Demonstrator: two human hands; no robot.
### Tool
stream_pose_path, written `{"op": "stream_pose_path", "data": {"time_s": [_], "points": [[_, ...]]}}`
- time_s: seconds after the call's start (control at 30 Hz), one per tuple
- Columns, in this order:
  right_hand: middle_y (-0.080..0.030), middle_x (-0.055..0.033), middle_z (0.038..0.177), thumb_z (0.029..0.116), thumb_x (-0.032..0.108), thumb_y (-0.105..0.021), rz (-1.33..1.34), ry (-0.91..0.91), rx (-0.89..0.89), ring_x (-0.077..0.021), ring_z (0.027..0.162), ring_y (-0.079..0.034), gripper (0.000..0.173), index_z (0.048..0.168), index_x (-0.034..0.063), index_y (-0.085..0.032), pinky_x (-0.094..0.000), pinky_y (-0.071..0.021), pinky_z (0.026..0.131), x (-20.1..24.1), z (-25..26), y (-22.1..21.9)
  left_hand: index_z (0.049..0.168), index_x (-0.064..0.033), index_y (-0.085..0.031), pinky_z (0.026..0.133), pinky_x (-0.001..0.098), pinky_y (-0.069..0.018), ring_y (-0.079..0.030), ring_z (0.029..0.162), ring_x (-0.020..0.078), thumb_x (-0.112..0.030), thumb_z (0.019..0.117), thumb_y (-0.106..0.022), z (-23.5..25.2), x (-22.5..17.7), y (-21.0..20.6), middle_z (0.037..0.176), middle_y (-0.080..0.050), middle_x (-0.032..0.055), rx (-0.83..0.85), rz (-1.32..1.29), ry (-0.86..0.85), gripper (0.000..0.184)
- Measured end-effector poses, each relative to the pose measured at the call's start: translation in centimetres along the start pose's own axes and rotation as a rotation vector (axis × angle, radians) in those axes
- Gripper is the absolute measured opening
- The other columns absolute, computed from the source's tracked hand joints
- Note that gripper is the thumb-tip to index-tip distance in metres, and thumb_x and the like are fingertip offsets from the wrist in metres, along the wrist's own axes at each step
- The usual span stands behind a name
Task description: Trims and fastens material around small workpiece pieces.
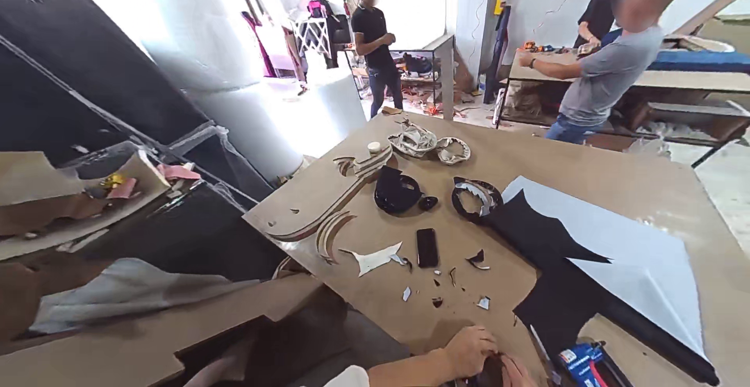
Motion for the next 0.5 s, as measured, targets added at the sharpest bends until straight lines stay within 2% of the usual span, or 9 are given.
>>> {"op": "stream_pose_path", "data": {"time_s": [0.13,0.23,0.33,0.4,0.43,0.5], "points": [[-0.075,-0.0186,0.098,0.0956,0.005,-0.064,0.064,-0.129,0.153,-0.0347,0.094,-0.073,0.015,0.101,-0.0004,-0.077,-0.0546,-0.058,0.088,-0.4,2.0,1.0,0.109,-0.0088,-0.079,0.118,0.047,-0.0366,-0.061,0.126,0.0243,-0.005,0.0919,-0.063,-0.1,0.7,0.2,0.124,-0.073,0.0062,0.056,-0.055,0.134,0.023],[-0.076,-0.0168,0.097,0.0949,0.006,-0.066,0.04,-0.163,0.197,-0.0332,0.094,-0.074,0.014,0.1,0.0014,-0.078,-0.0534,-0.0582,0.088,-0.5,2.7,1.1,0.107,-0.009,-0.079,0.12,0.0498,-0.0321,-0.06,0.127,0.0222,-0.008,0.0912,-0.065,-0.1,0.8,0.3,0.123,-0.073,0.0046,0.036,-0.076,0.157,0.021],[-0.073,-0.0191,0.107,0.0953,0.006,-0.066,0.072,-0.17,0.216,-0.0337,0.102,-0.072,0.018,0.11,-0.0006,-0.075,-0.0508,-0.0575,0.094,-0.4,2.4,0.9,0.108,-0.0071,-0.078,0.121,0.0488,-0.031,-0.06,0.127,0.0217,-0.008,0.0942,-0.062,-0.2,0.4,0.5,0.124,-0.073,0.0054,0.045,-0.078,0.185,0.021],[-0.072,-0.0217,0.11,0.0913,0.003,-0.07,0.115,-0.169,0.209,-0.0349,0.101,-0.071,0.027,0.118,-0.0019,-0.072,-0.0515,-0.0575,0.094,-0.4,1.9,0.8,0.107,-0.0079,-0.078,0.121,0.045,-0.0336,-0.062,0.124,0.0203,-0.006,0.0954,-0.06,-0.3,0.5,0.4,0.122,-0.073,0.0044,0.025,-0.057,0.18,0.022],[-0.072,-0.022,0.11,0.0892,0.002,-0.071,0.117,-0.164,0.197,-0.0352,0.101,-0.071,0.03,0.119,-0.0022,-0.072,-0.052,-0.0575,0.093,-0.4,1.7,0.6,0.107,-0.0084,-0.079,0.12,0.0429,-0.036,-0.063,0.123,0.02,-0.005,0.0951,-0.061,-0.4,0.5,0.3,0.12,-0.074,0.0041,0.001,-0.045,0.168,0.022],[-0.073,-0.0213,0.107,0.0885,0.0,-0.071,0.074,-0.128,0.124,-0.0357,0.099,-0.072,0.024,0.112,-0.0012,-0.075,-0.0528,-0.0585,0.091,-0.3,1.1,0.2,0.105,-0.0104,-0.08,0.117,0.0389,-0.0409,-0.065,0.119,0.0189,-0.003,0.0946,-0.061,-0.6,0.5,0.1,0.116,-0.076,0.0027,-0.047,-0.007,0.124,0.022]]}}
Point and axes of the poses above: each hand's wrist, its own z-axis towards the middle knuckle, its own y-axis out of the back of the hand, x = y × z, the point moved 3 cm from there along z, towards the middle knuckle
